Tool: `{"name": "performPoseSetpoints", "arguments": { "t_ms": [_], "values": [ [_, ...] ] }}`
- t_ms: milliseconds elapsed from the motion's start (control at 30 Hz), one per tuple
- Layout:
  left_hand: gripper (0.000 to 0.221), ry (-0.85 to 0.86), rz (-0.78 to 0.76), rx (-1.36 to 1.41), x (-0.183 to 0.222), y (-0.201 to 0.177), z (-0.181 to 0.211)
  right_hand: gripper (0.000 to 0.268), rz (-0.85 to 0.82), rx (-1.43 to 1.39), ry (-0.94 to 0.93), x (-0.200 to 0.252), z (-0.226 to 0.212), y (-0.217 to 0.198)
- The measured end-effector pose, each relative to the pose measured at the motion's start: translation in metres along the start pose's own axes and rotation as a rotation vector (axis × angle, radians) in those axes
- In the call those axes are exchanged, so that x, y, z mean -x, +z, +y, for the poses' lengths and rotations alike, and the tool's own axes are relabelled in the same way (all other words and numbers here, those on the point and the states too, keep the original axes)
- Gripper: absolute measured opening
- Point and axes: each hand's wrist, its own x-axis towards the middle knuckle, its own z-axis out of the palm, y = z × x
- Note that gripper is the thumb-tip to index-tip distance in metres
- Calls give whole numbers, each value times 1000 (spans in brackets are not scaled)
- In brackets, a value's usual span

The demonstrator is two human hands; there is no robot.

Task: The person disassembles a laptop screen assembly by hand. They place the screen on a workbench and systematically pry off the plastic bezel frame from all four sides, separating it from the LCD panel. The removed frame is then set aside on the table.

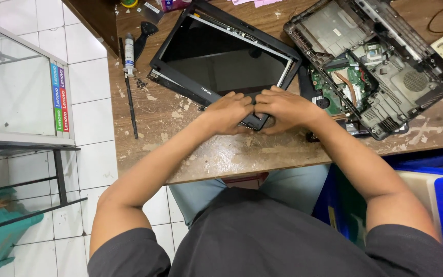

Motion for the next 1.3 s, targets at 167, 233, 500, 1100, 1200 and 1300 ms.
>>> {"name": "performPoseSetpoints", "arguments": {
  "t_ms": [167,233,500,1100,1200,1300],
  "values": [
    [61,-22,-14,2,3,8,-2,44,7,23,6,6,-3,9],
    [61,-26,-9,12,5,7,-2,42,-5,55,16,6,-4,8],
    [80,-105,70,8,17,-18,23,41,67,-8,44,16,14,16],
    [95,-238,674,24,61,-31,12,38,227,-240,54,7,0,-22],
    [38,-420,1052,218,75,3,-21,39,233,-291,80,9,2,-21],
    [23,-655,1231,395,87,-6,-16,36,269,-364,125,9,2,-22]
  ]
}}
